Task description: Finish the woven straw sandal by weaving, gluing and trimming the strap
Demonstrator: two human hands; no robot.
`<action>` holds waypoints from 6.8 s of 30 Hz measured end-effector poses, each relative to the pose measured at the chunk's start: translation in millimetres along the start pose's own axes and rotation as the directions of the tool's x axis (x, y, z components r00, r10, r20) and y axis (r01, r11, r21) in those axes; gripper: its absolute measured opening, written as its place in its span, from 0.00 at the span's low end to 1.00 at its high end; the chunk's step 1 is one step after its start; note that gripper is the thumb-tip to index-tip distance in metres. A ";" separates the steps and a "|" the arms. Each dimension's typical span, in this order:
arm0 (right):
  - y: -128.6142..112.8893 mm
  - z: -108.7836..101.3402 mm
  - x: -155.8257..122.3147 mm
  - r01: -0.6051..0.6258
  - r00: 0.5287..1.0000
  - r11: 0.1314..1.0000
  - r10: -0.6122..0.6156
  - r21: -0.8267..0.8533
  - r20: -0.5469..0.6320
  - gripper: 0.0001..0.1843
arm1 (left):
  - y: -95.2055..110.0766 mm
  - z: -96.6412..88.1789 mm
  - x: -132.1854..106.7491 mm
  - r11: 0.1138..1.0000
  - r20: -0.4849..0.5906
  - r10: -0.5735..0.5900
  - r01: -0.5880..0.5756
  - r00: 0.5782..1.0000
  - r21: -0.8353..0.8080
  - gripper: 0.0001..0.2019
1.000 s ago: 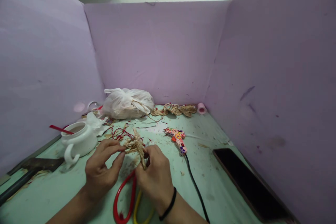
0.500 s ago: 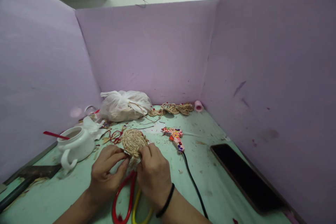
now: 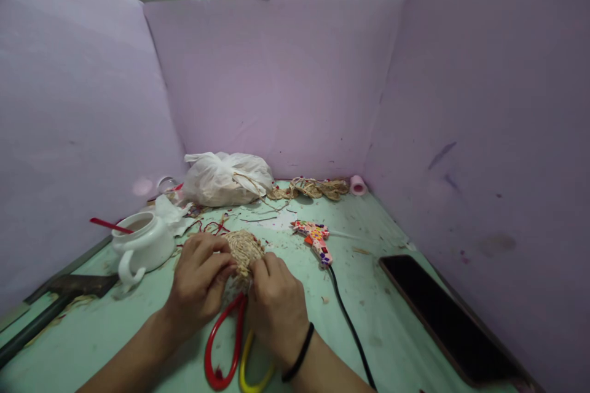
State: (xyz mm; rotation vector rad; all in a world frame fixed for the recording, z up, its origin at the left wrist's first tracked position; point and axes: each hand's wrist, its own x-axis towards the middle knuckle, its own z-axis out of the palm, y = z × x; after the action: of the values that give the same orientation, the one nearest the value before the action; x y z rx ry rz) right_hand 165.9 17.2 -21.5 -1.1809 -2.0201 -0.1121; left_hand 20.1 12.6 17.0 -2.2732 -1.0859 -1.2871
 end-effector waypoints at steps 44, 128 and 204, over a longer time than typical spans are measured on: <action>4.5 -3.7 17.6 -0.722 0.555 -0.182 0.423 0.667 0.716 0.20 | -38.5 3.5 -9.0 -0.300 0.710 -0.648 0.764 0.276 -0.571 0.13; 54.4 -12.3 29.4 -0.363 0.840 0.877 0.162 0.315 0.519 0.02 | -18.6 27.1 -21.5 0.641 0.370 -0.664 0.750 0.649 -0.165 0.06; 40.2 14.3 11.6 -0.120 0.966 0.914 0.018 0.388 0.256 0.14 | -27.3 22.5 -25.9 0.676 0.271 -0.698 0.735 0.663 -0.055 0.09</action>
State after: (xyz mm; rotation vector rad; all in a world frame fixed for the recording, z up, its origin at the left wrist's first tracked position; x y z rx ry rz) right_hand 185.6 54.2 -35.5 -1.0364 -2.0782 0.4895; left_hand 5.2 32.1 -19.4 -2.2003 -2.2140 -1.4168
